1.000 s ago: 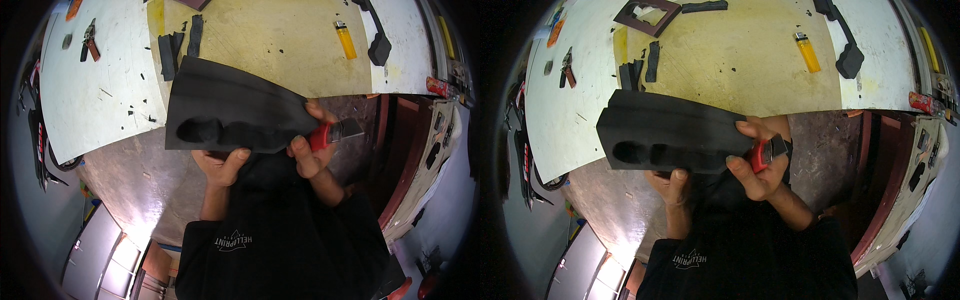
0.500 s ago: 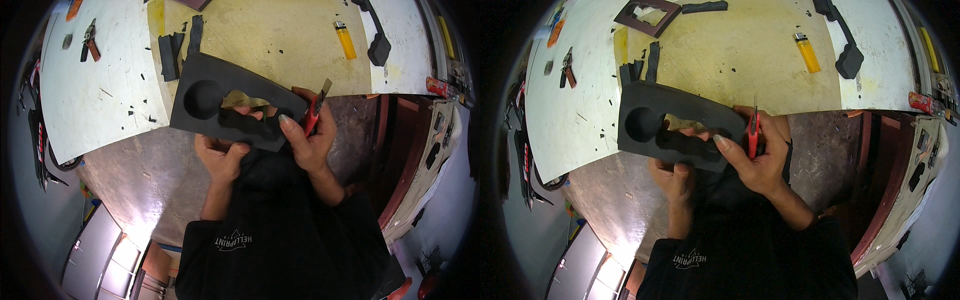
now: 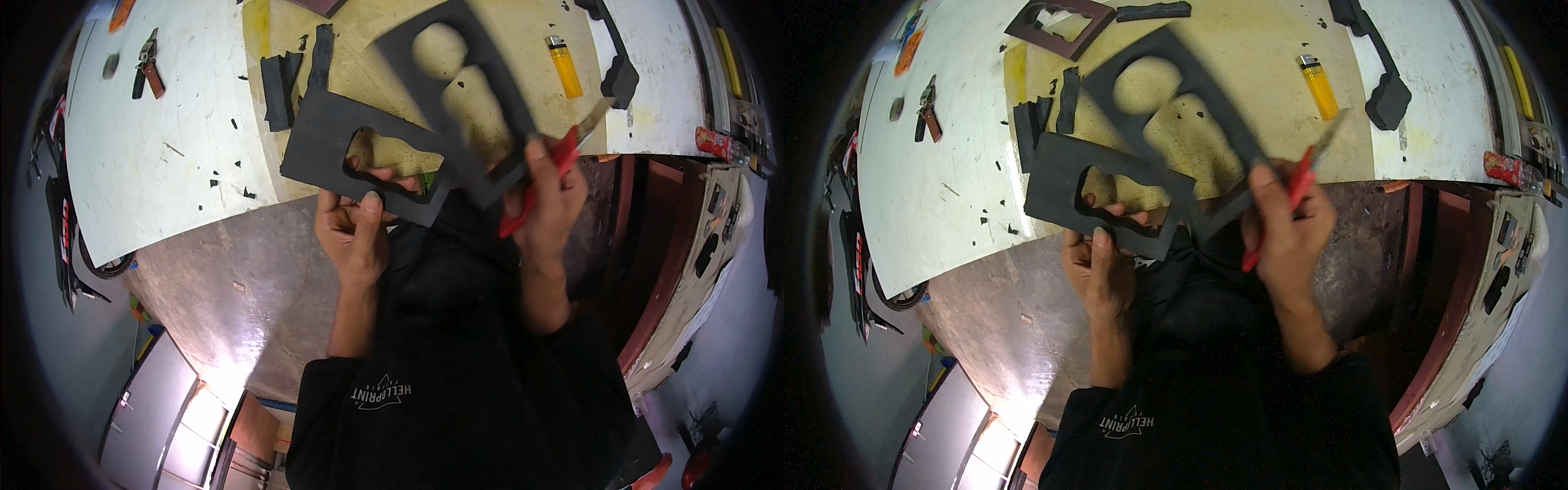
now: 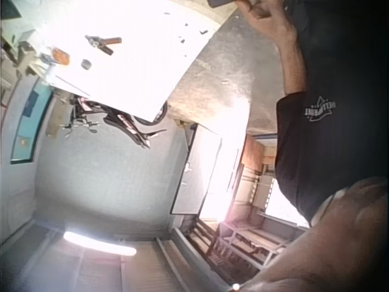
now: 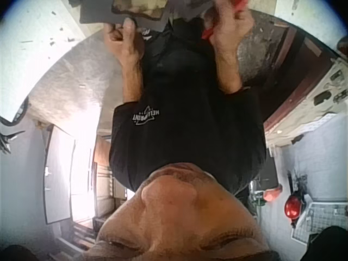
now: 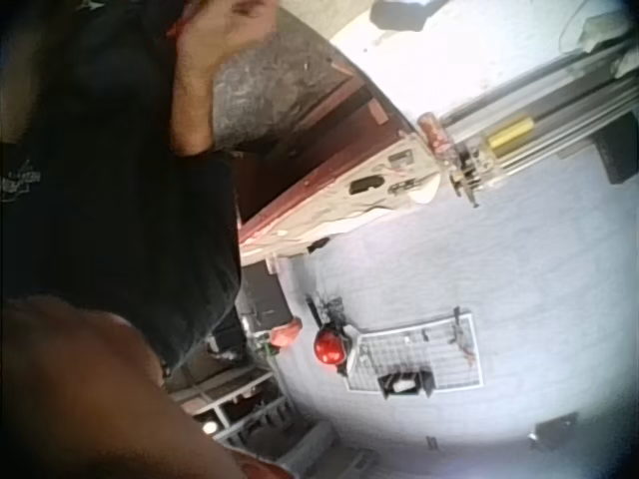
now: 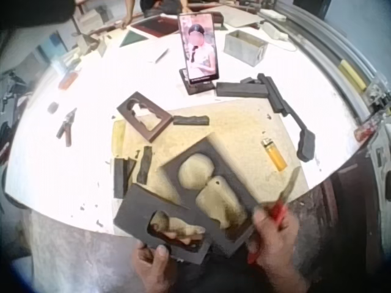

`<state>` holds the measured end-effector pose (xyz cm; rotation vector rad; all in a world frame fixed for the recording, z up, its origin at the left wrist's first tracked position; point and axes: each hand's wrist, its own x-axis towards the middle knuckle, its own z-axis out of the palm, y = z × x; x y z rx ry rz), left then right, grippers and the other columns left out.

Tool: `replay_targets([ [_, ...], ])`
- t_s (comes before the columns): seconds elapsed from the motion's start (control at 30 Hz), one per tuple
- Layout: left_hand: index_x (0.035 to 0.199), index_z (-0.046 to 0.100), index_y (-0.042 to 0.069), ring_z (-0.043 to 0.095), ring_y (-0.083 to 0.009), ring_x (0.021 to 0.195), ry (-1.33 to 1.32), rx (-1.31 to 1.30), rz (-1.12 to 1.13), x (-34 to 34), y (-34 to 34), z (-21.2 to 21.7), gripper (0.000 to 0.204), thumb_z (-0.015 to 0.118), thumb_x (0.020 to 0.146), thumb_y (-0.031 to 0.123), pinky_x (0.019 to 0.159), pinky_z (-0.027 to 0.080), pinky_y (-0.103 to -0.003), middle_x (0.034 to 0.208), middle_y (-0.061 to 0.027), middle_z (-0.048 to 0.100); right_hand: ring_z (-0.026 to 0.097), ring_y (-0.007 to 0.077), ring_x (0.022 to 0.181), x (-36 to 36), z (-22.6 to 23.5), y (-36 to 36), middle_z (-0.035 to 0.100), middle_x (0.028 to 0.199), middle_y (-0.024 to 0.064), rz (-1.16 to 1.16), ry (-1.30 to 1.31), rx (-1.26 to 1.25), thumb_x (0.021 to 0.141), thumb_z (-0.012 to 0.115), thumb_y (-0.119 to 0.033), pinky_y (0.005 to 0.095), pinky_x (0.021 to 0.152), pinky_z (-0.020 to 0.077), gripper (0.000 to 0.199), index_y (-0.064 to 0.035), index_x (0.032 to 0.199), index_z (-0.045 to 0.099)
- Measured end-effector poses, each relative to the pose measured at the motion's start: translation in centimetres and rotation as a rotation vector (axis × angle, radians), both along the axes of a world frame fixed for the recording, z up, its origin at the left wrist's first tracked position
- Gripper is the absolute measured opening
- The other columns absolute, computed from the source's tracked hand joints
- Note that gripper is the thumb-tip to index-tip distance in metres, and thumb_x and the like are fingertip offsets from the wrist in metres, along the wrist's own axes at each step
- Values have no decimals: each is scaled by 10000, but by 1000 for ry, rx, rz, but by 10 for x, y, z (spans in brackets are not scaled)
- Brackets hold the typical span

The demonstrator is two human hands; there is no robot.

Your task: The person uses a red utility knife to cut and trim a rectangular piece of black foam with a pre-cut interior shape. They repeatedly rotate the foam, slice along the edges, and remove small offcuts, then inspect the cutout by holding it up to the camera.

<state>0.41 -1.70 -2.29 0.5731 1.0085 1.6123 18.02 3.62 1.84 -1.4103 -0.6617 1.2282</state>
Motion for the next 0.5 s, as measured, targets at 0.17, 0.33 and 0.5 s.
replay_targets([
  [0.17,1313,398,-48,683,-318,971,-21,5,14,-2,2,5,412,558,962,95,732,590,-314,1134,-212,631,444,50,419,29,-15,34,628,688,50,-81,-89,67,926,647,-225,204,393,323,288,33,1044,598],
  [0.33,1309,397,-47,679,-333,978,-20,-58,81,-2,2,4,412,566,950,64,769,603,-330,1130,-221,629,610,94,757,33,-2,37,656,818,78,0,-649,29,906,686,-165,225,726,475,326,68,1117,597],
  [0.5,1307,389,-50,653,-328,1040,-13,-87,169,7,8,11,437,588,920,2,848,584,-352,1125,-227,630,629,153,726,39,1,7,631,910,120,397,223,50,916,635,-93,294,652,542,472,79,1312,444],
])
